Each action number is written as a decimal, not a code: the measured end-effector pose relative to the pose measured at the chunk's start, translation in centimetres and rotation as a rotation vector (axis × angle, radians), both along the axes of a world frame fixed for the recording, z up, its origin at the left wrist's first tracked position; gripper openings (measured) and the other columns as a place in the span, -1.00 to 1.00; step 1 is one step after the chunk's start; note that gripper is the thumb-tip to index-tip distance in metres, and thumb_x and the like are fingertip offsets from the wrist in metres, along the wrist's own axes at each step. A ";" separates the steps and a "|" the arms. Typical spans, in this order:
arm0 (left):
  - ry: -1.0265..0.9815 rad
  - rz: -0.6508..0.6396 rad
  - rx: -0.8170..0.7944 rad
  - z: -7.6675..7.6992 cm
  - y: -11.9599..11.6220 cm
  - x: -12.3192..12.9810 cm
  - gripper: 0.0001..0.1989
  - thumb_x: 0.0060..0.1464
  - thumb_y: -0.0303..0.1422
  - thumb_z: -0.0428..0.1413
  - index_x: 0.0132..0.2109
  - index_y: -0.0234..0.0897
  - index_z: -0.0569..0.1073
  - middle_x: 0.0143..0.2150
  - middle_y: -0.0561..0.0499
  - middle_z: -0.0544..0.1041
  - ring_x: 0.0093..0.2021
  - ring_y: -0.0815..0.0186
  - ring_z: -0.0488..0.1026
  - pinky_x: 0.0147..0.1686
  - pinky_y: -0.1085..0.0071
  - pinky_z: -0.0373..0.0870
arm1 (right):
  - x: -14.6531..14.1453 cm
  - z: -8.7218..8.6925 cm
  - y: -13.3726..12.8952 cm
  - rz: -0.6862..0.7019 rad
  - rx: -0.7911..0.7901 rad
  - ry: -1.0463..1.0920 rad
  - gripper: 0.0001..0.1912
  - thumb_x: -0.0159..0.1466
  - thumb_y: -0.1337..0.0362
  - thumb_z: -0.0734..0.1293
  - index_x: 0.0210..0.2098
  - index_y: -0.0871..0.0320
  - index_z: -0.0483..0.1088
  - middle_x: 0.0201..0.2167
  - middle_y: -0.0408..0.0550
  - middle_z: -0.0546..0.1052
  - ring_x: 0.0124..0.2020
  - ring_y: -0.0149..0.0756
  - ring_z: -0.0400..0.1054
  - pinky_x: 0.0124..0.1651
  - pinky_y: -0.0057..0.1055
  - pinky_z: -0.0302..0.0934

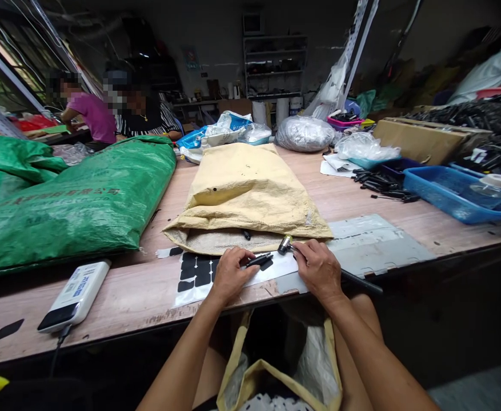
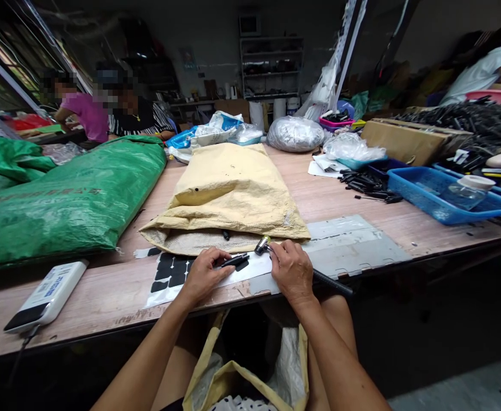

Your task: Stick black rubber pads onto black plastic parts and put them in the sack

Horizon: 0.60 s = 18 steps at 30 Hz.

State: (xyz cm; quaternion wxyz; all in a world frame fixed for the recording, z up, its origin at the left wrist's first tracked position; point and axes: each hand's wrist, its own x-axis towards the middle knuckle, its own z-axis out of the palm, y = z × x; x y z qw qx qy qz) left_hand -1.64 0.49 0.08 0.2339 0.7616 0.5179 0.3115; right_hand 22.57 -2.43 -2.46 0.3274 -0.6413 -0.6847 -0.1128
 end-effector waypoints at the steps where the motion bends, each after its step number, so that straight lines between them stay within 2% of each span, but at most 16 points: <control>1: 0.008 0.000 0.000 -0.1 0.0 0.1 -0.86 0.00 -0.39 0.27 -0.22 -0.20 0.58 -0.28 0.03 0.52 -0.21 0.22 0.40 -0.18 0.31 0.31 | 0.0 0.0 0.0 0.001 -0.001 -0.004 -0.78 0.36 0.27 0.29 -0.05 0.03 0.53 -0.27 -0.06 0.50 -0.20 -0.22 0.27 -0.14 -0.34 0.08; 8: 0.072 -0.038 0.061 0.0 -0.2 0.0 -0.78 -0.07 -0.36 0.33 -0.20 -0.21 0.58 -0.27 0.02 0.53 -0.20 0.21 0.39 -0.13 0.29 0.29 | 0.0 0.0 0.0 0.002 0.002 -0.007 -0.79 0.36 0.29 0.29 -0.07 0.05 0.53 -0.27 -0.05 0.50 -0.21 -0.23 0.28 -0.14 -0.33 0.09; 13: 0.055 -0.035 0.049 -0.1 -0.2 0.0 -0.85 -0.03 -0.33 0.31 -0.24 -0.19 0.59 -0.30 0.03 0.53 -0.20 0.21 0.38 -0.13 0.30 0.28 | 0.2 0.0 0.1 0.020 0.019 -0.003 -0.77 0.37 0.28 0.29 -0.04 0.04 0.54 -0.28 -0.06 0.51 -0.21 -0.22 0.30 -0.14 -0.32 0.14; 18: 0.065 -0.029 0.045 -0.1 -0.3 0.0 -0.84 -0.04 -0.39 0.30 -0.23 -0.18 0.61 -0.33 0.04 0.52 -0.21 0.21 0.36 -0.14 0.29 0.27 | -0.5 1.8 -0.6 0.098 0.116 0.163 -0.68 0.43 0.27 0.21 0.11 0.09 0.46 -0.19 -0.02 0.55 -0.12 -0.20 0.39 -0.03 -0.30 0.25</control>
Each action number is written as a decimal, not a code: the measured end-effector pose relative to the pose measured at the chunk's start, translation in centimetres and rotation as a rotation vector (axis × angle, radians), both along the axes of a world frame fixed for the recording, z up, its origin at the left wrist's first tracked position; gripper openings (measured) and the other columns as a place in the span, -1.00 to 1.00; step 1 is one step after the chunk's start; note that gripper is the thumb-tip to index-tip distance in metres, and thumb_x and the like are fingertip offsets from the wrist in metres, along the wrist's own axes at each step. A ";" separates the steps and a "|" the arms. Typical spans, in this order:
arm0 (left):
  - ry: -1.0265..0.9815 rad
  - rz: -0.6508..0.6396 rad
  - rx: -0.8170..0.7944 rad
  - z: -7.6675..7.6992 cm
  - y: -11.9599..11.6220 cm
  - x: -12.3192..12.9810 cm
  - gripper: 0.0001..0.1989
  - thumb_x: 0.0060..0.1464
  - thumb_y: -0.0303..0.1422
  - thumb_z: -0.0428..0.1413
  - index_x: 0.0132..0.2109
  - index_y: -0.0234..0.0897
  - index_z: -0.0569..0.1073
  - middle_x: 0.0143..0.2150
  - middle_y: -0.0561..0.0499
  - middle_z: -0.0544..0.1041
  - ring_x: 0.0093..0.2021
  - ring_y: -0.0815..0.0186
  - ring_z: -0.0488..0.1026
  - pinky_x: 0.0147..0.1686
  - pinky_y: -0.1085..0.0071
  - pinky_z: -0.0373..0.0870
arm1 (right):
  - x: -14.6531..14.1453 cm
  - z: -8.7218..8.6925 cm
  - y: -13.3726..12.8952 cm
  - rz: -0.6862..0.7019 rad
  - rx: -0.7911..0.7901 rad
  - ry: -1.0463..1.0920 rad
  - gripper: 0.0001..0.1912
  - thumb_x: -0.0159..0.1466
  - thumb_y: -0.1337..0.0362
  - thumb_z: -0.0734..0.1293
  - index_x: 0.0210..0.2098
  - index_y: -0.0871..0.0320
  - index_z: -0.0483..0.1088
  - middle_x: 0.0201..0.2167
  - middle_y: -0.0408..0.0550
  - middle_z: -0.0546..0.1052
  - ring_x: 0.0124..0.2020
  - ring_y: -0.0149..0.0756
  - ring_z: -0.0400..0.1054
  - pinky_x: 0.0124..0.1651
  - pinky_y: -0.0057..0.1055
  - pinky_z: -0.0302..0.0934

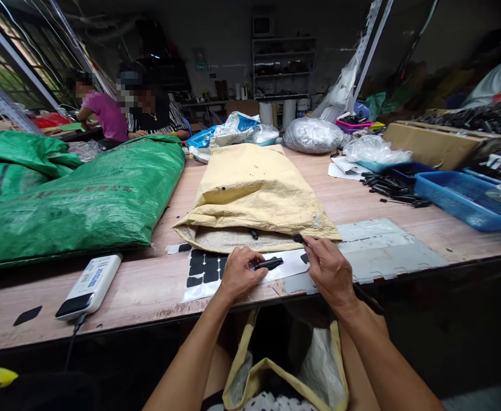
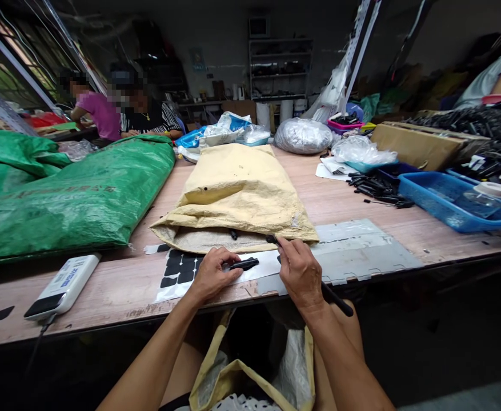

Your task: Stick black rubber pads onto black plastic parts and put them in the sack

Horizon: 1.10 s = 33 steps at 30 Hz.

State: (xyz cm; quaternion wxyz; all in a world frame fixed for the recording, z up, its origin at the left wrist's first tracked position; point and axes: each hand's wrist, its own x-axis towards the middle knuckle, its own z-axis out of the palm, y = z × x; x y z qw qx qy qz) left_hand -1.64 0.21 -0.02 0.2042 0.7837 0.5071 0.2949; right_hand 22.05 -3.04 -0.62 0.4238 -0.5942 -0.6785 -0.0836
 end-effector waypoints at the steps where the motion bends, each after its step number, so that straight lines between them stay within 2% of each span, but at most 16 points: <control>1: 0.000 0.000 -0.002 0.0 0.0 0.0 -0.83 -0.04 -0.39 0.29 -0.22 -0.18 0.62 -0.33 0.04 0.53 -0.21 0.21 0.36 -0.14 0.29 0.28 | -0.4 0.5 -0.3 0.043 0.009 0.052 -0.68 0.43 0.27 0.20 0.11 0.09 0.45 -0.16 -0.01 0.55 -0.11 -0.21 0.41 -0.01 -0.30 0.27; 5: -0.037 -0.003 0.002 -0.2 0.1 0.0 -0.82 -0.05 -0.41 0.30 -0.22 -0.20 0.60 -0.31 0.05 0.56 -0.21 0.22 0.36 -0.13 0.30 0.29 | -2.4 1.6 -1.4 0.258 -0.086 0.149 -0.71 0.42 0.26 0.22 0.07 0.05 0.46 -0.15 -0.03 0.57 -0.12 -0.25 0.46 -0.02 -0.33 0.32; 8: -0.063 -0.009 0.007 -0.4 0.2 -0.1 -0.83 -0.06 -0.41 0.32 -0.24 -0.22 0.59 -0.31 0.04 0.56 -0.22 0.23 0.37 -0.14 0.30 0.28 | -3.7 1.7 -1.7 0.309 -0.141 0.132 -0.72 0.42 0.28 0.21 0.03 0.05 0.48 -0.18 -0.03 0.57 -0.13 -0.23 0.47 -0.05 -0.32 0.34; 16: -0.066 -0.002 -0.040 -0.6 0.5 -0.4 -0.86 -0.04 -0.38 0.35 -0.27 -0.23 0.61 -0.37 0.06 0.50 -0.26 0.25 0.35 -0.19 0.33 0.24 | -5.5 2.4 -2.3 0.295 -0.038 0.100 -0.68 0.42 0.34 0.21 0.09 0.07 0.46 -0.20 -0.01 0.55 -0.15 -0.25 0.44 -0.06 -0.34 0.32; 21: -0.051 0.011 -0.057 -0.3 0.4 -0.3 -0.89 -0.03 -0.34 0.35 -0.32 -0.22 0.60 -0.39 0.06 0.47 -0.25 0.24 0.34 -0.20 0.32 0.23 | -5.9 1.6 -1.9 0.235 -0.161 -0.055 -0.70 0.40 0.37 0.22 0.01 0.08 0.52 -0.32 -0.04 0.52 -0.23 -0.24 0.42 -0.16 -0.37 0.28; 28: -0.075 0.023 -0.060 -0.4 0.3 -0.2 -0.87 -0.03 -0.39 0.33 -0.26 -0.21 0.62 -0.37 0.05 0.51 -0.23 0.24 0.35 -0.17 0.32 0.25 | -4.6 2.5 -1.9 0.164 -0.036 0.048 -0.68 0.43 0.32 0.20 0.09 0.08 0.47 -0.23 -0.02 0.55 -0.17 -0.25 0.43 -0.06 -0.36 0.28; 33: -0.067 0.029 -0.047 -0.5 0.3 -0.1 -0.88 -0.03 -0.39 0.32 -0.26 -0.19 0.63 -0.38 0.06 0.50 -0.24 0.24 0.35 -0.18 0.33 0.25 | -4.5 1.3 -2.1 0.161 -0.160 -0.056 -0.69 0.43 0.31 0.20 0.05 0.04 0.50 -0.26 -0.05 0.55 -0.17 -0.25 0.43 -0.10 -0.38 0.26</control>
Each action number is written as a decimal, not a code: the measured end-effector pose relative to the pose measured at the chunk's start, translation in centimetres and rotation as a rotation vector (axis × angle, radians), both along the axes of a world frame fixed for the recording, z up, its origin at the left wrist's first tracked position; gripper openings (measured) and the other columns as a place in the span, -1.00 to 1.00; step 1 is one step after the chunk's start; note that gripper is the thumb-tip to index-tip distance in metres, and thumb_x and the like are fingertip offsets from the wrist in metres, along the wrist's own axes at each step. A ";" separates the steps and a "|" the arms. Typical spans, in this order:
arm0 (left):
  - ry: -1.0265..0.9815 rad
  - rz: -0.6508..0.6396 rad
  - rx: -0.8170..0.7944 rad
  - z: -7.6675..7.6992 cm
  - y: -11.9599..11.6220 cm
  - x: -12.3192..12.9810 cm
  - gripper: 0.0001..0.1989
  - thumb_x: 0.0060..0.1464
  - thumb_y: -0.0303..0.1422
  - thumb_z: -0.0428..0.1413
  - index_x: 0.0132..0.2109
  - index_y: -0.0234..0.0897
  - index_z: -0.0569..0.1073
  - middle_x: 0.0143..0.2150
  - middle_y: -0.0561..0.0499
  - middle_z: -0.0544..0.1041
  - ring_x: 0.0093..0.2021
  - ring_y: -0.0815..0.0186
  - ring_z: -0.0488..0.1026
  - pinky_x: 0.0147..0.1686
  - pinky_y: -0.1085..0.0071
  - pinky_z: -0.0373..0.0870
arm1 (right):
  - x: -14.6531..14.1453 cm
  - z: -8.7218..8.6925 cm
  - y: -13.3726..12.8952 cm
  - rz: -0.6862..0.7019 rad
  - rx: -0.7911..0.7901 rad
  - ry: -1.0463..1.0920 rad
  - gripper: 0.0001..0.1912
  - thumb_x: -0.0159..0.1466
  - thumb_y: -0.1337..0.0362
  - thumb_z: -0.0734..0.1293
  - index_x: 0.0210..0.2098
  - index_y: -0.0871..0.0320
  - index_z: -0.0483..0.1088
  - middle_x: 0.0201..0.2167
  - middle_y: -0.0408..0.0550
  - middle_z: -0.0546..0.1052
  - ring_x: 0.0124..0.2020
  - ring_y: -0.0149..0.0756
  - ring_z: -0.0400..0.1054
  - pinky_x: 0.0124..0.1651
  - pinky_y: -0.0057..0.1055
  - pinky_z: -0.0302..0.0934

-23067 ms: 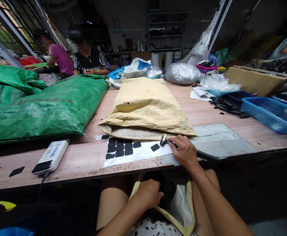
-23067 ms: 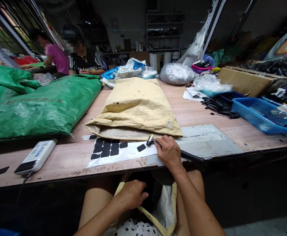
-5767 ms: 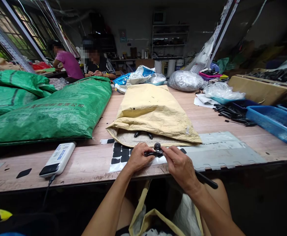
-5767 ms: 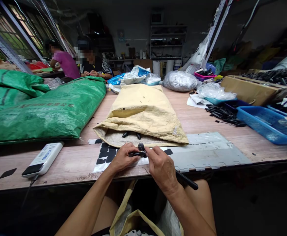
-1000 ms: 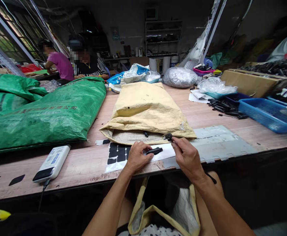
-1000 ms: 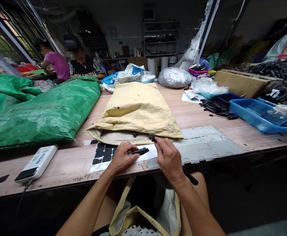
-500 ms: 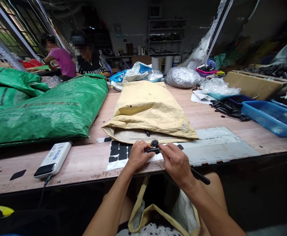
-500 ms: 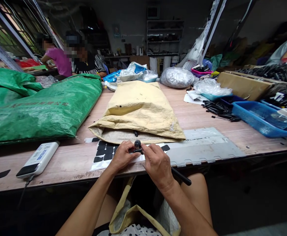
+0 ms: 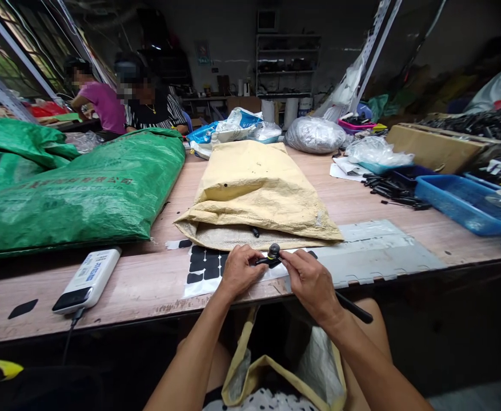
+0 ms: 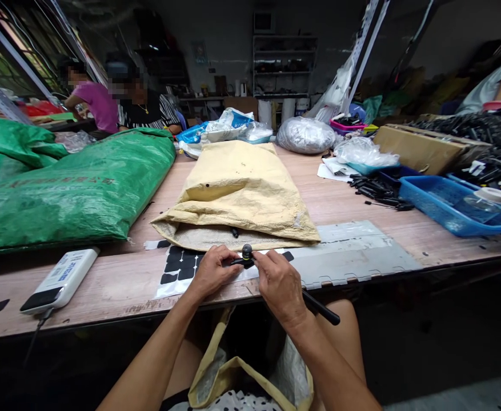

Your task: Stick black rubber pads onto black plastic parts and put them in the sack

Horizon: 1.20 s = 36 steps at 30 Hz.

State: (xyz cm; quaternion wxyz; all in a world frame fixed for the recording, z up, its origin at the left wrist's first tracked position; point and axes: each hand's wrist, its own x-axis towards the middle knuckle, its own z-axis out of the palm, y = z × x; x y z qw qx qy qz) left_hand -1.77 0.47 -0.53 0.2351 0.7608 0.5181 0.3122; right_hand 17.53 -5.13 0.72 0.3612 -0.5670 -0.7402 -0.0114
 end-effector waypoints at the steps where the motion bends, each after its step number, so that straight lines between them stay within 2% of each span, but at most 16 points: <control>1: 0.001 0.000 0.002 0.0 0.0 0.0 -0.88 -0.03 -0.38 0.31 -0.26 -0.18 0.63 -0.37 0.06 0.50 -0.24 0.24 0.35 -0.18 0.33 0.25 | 0.1 -0.1 0.1 -0.017 -0.007 0.005 -0.69 0.43 0.30 0.20 0.05 0.04 0.50 -0.25 -0.06 0.55 -0.17 -0.26 0.43 -0.11 -0.38 0.26; 6: 0.007 -0.011 -0.010 0.3 -0.1 -0.1 -0.89 0.03 -0.33 0.27 -0.25 -0.19 0.61 -0.35 0.03 0.52 -0.22 0.22 0.36 -0.17 0.31 0.26 | 2.6 -0.3 1.3 -0.138 0.028 0.008 -0.71 0.42 0.26 0.22 0.05 0.02 0.50 -0.23 -0.07 0.56 -0.16 -0.27 0.43 -0.11 -0.38 0.22; 11: -0.018 -0.040 -0.014 0.5 0.0 -0.3 -0.83 0.17 -0.23 0.18 -0.24 -0.21 0.59 -0.31 0.02 0.56 -0.22 0.21 0.36 -0.16 0.29 0.24 | 5.8 -2.2 2.3 -0.212 0.051 -0.128 -0.77 0.36 0.33 0.27 -0.09 0.07 0.55 -0.28 -0.05 0.53 -0.20 -0.22 0.36 -0.14 -0.31 0.18; 14: -0.024 -0.058 -0.010 0.5 0.0 -0.3 -0.82 0.20 -0.22 0.16 -0.22 -0.20 0.59 -0.30 0.03 0.57 -0.22 0.22 0.36 -0.15 0.30 0.24 | 5.9 -2.2 2.3 -0.235 0.063 -0.161 -0.77 0.31 0.35 0.31 -0.09 0.05 0.54 -0.26 -0.03 0.53 -0.18 -0.16 0.31 -0.12 -0.24 0.14; 16: -0.017 -0.062 -0.007 0.5 -0.1 -0.3 -0.83 0.20 -0.22 0.16 -0.23 -0.19 0.59 -0.30 0.03 0.58 -0.22 0.22 0.36 -0.16 0.30 0.23 | 5.0 -1.3 2.0 -0.181 0.079 -0.161 -0.73 0.27 0.31 0.36 -0.04 0.02 0.52 -0.16 -0.02 0.53 -0.09 -0.11 0.29 -0.05 -0.18 0.12; 19: 0.002 -0.085 -0.002 0.7 -0.3 -0.3 -0.82 0.20 -0.21 0.16 -0.23 -0.19 0.59 -0.30 0.04 0.58 -0.23 0.23 0.36 -0.16 0.30 0.22 | 2.7 0.3 1.9 0.052 0.045 -0.217 -0.57 0.26 0.24 0.41 0.12 -0.02 0.43 0.06 0.00 0.47 0.09 -0.06 0.23 0.11 -0.12 0.05; 22: 0.006 -0.134 -0.008 0.8 -0.3 -0.5 -0.79 0.23 -0.19 0.13 -0.21 -0.17 0.58 -0.29 0.06 0.57 -0.23 0.25 0.36 -0.14 0.30 0.21 | 0.8 0.8 2.4 0.169 -0.006 -0.275 -0.64 0.26 0.22 0.42 0.05 -0.03 0.45 0.05 -0.02 0.48 0.11 -0.06 0.20 0.11 -0.12 0.01; 25: -0.036 -0.149 -0.031 0.7 -0.2 -0.7 -0.66 0.33 -0.16 -0.02 -0.30 -0.21 0.54 -0.32 0.04 0.54 -0.23 0.26 0.37 -0.14 0.32 0.23 | 0.0 0.1 2.9 0.174 -0.023 -0.272 -0.79 0.29 0.21 0.40 -0.07 0.00 0.49 -0.05 -0.04 0.50 0.05 -0.11 0.21 0.07 -0.16 0.00; 28: -0.084 -0.135 -0.054 0.5 0.1 -1.0 -0.55 0.38 -0.15 -0.14 -0.37 -0.23 0.47 -0.35 0.03 0.49 -0.24 0.26 0.38 -0.15 0.33 0.26 | 0.0 -0.5 3.2 0.176 -0.013 -0.244 -0.84 0.31 0.21 0.39 -0.11 0.03 0.48 -0.09 -0.05 0.50 0.00 -0.15 0.22 0.05 -0.18 -0.02; 36: 0.021 -0.096 -0.035 0.0 0.2 -0.8 -0.59 0.39 -0.20 -0.18 -0.34 -0.20 0.41 -0.32 0.04 0.50 -0.22 0.26 0.38 -0.12 0.31 0.25 | -0.6 -0.8 2.9 0.205 -0.032 -0.203 -0.85 0.37 0.16 0.33 -0.20 0.09 0.47 -0.21 -0.07 0.51 -0.06 -0.18 0.23 0.03 -0.19 -0.03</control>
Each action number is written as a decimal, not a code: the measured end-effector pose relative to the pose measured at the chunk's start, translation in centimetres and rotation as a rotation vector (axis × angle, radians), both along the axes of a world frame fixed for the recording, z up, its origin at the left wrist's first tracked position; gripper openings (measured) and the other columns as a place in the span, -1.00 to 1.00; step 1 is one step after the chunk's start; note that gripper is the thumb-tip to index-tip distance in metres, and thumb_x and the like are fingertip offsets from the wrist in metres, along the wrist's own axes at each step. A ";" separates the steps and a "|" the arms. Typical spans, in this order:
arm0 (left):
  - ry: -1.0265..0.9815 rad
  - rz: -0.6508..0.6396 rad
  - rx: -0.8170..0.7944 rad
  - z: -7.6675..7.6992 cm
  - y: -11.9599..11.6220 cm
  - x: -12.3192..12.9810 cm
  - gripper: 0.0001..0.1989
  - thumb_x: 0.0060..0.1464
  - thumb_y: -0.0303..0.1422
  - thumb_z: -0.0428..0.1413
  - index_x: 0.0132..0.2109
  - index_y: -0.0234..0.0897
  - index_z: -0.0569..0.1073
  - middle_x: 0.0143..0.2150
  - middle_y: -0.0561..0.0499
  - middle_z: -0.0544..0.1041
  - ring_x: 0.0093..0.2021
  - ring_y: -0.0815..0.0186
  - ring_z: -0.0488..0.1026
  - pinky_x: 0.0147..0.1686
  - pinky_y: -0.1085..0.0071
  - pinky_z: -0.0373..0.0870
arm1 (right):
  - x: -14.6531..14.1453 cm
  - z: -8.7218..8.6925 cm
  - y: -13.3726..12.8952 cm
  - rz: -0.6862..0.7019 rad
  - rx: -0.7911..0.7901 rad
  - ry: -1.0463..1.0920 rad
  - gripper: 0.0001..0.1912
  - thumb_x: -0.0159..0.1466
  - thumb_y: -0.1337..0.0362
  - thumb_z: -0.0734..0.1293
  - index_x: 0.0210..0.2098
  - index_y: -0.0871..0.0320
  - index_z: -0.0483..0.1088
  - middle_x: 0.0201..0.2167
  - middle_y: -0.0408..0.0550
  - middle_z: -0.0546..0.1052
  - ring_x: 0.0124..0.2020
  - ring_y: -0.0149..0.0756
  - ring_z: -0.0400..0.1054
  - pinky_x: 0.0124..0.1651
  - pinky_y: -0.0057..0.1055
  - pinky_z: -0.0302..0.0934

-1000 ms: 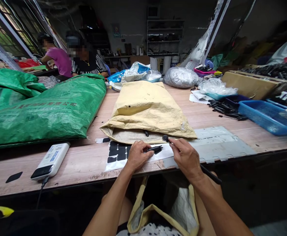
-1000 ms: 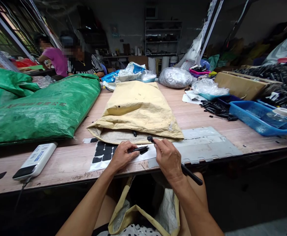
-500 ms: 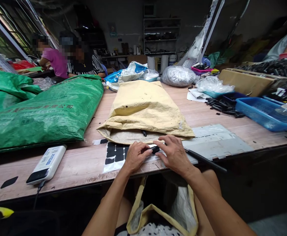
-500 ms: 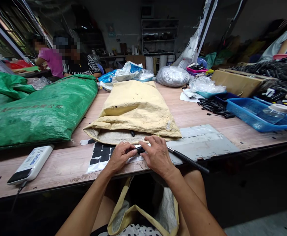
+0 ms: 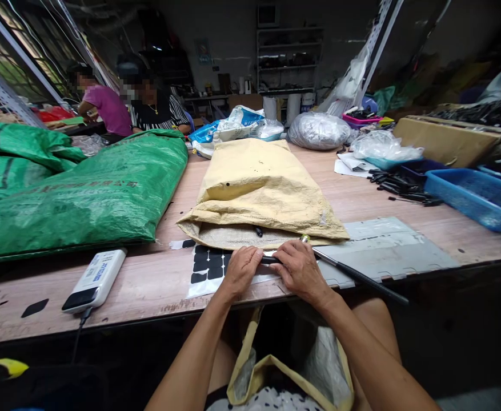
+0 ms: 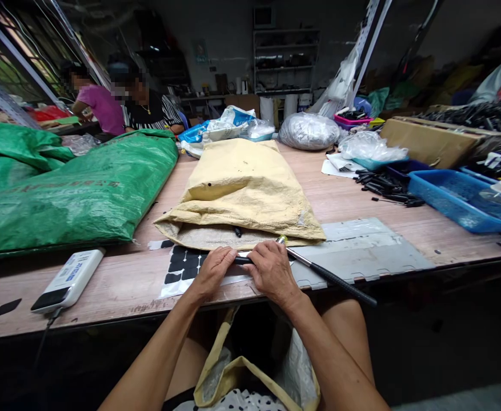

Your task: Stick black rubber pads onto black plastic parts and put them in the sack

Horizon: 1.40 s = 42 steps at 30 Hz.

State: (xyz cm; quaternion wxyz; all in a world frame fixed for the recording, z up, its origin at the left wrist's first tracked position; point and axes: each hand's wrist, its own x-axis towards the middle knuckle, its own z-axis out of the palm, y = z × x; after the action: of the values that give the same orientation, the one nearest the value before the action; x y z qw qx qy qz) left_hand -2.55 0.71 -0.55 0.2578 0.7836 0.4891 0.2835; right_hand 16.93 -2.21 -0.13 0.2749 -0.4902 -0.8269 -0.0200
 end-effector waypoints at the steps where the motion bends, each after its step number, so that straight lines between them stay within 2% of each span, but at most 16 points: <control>1: 0.025 0.000 0.012 0.0 0.0 0.0 -0.59 0.40 -0.21 -0.19 -0.36 -0.21 0.39 -0.32 0.04 0.49 -0.23 0.26 0.37 -0.12 0.30 0.24 | -0.1 -0.1 0.0 -0.003 -0.001 0.001 -0.85 0.37 0.16 0.33 -0.22 0.09 0.47 -0.21 -0.07 0.51 -0.06 -0.18 0.23 0.03 -0.19 -0.03; 7: 0.101 0.011 0.013 -0.1 0.0 0.3 -0.62 0.39 -0.24 -0.17 -0.37 -0.21 0.35 -0.31 0.04 0.49 -0.21 0.26 0.36 -0.10 0.29 0.21 | -0.1 -0.4 0.0 -0.005 0.006 -0.008 -0.86 0.36 0.19 0.33 -0.27 0.11 0.46 -0.22 -0.05 0.51 -0.07 -0.18 0.22 0.04 -0.18 -0.02; 12: 0.044 0.034 -0.019 0.2 -0.1 0.4 -0.59 0.41 -0.21 -0.20 -0.34 -0.20 0.40 -0.32 0.04 0.50 -0.21 0.25 0.38 -0.12 0.30 0.22 | -0.2 -0.2 0.0 -0.026 -0.007 0.018 -0.84 0.37 0.17 0.32 -0.27 0.11 0.45 -0.24 -0.06 0.50 -0.06 -0.17 0.22 0.04 -0.19 -0.02; 15: 0.000 0.028 -0.007 0.6 -0.5 0.5 -0.60 0.42 -0.20 -0.21 -0.17 -0.17 0.49 -0.29 0.05 0.54 -0.18 0.23 0.41 -0.09 0.28 0.22 | -0.1 -0.1 0.1 -0.031 -0.010 0.043 -0.81 0.38 0.17 0.29 -0.30 0.12 0.44 -0.26 -0.07 0.49 -0.09 -0.19 0.22 0.02 -0.20 -0.02; 18: 0.010 -0.026 0.026 0.8 -0.9 0.5 -0.71 0.38 -0.19 -0.09 -0.01 -0.10 0.49 -0.14 0.06 0.60 -0.09 0.21 0.44 -0.02 0.27 0.19 | 0.2 -0.2 0.1 -0.028 -0.005 0.053 -0.78 0.39 0.18 0.26 -0.34 0.13 0.41 -0.28 -0.07 0.48 -0.09 -0.20 0.21 0.03 -0.20 -0.02; 20: 0.035 -0.037 0.050 0.7 -1.0 0.6 -0.76 0.34 -0.21 -0.02 -0.01 -0.10 0.50 -0.09 0.05 0.61 -0.07 0.20 0.44 -0.02 0.26 0.19 | 0.3 -0.3 0.1 -0.024 -0.003 0.050 -0.79 0.39 0.19 0.26 -0.34 0.13 0.40 -0.28 -0.06 0.47 -0.08 -0.19 0.20 0.04 -0.20 -0.02; 28: 0.024 -0.040 0.060 0.2 -0.8 0.5 -0.80 0.28 -0.32 0.01 -0.08 -0.15 0.53 -0.17 0.03 0.60 -0.12 0.20 0.45 -0.03 0.24 0.21 | 0.2 -0.3 0.0 0.002 -0.019 0.055 -0.79 0.40 0.21 0.24 -0.34 0.13 0.39 -0.28 -0.04 0.46 -0.08 -0.18 0.19 0.06 -0.18 -0.03; 35: -0.077 -0.086 0.014 0.4 -0.7 0.3 -0.76 0.32 -0.25 0.00 -0.06 -0.17 0.53 -0.16 0.03 0.60 -0.10 0.21 0.46 0.01 0.25 0.23 | 0.2 0.0 -0.2 0.011 -0.022 0.080 -0.79 0.39 0.20 0.23 -0.34 0.13 0.38 -0.28 -0.05 0.46 -0.10 -0.19 0.19 0.06 -0.18 -0.02; 39: -0.219 -0.081 -0.034 0.3 -0.7 0.0 -0.76 0.26 -0.24 0.09 -0.01 -0.17 0.55 -0.13 0.02 0.59 -0.21 0.27 0.43 -0.13 0.34 0.30 | 0.2 0.2 -0.5 -0.005 -0.038 0.099 -0.83 0.36 0.18 0.28 -0.31 0.12 0.40 -0.27 -0.07 0.46 -0.09 -0.19 0.20 0.07 -0.18 -0.02; 42: -0.252 -0.056 -0.046 0.3 -0.7 -0.1 -0.78 0.19 -0.30 0.15 -0.03 -0.18 0.57 -0.17 0.02 0.59 -0.29 0.30 0.38 -0.23 0.39 0.29 | 0.2 0.1 -0.6 -0.014 -0.045 0.115 -0.85 0.34 0.18 0.30 -0.29 0.12 0.41 -0.27 -0.08 0.46 -0.08 -0.18 0.21 0.07 -0.17 -0.02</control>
State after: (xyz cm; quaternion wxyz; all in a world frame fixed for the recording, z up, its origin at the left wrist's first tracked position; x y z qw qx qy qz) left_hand -2.64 0.00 -0.26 0.3433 0.7489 0.4369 0.3611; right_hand 17.14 -2.79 0.01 0.3107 -0.5024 -0.8065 0.0251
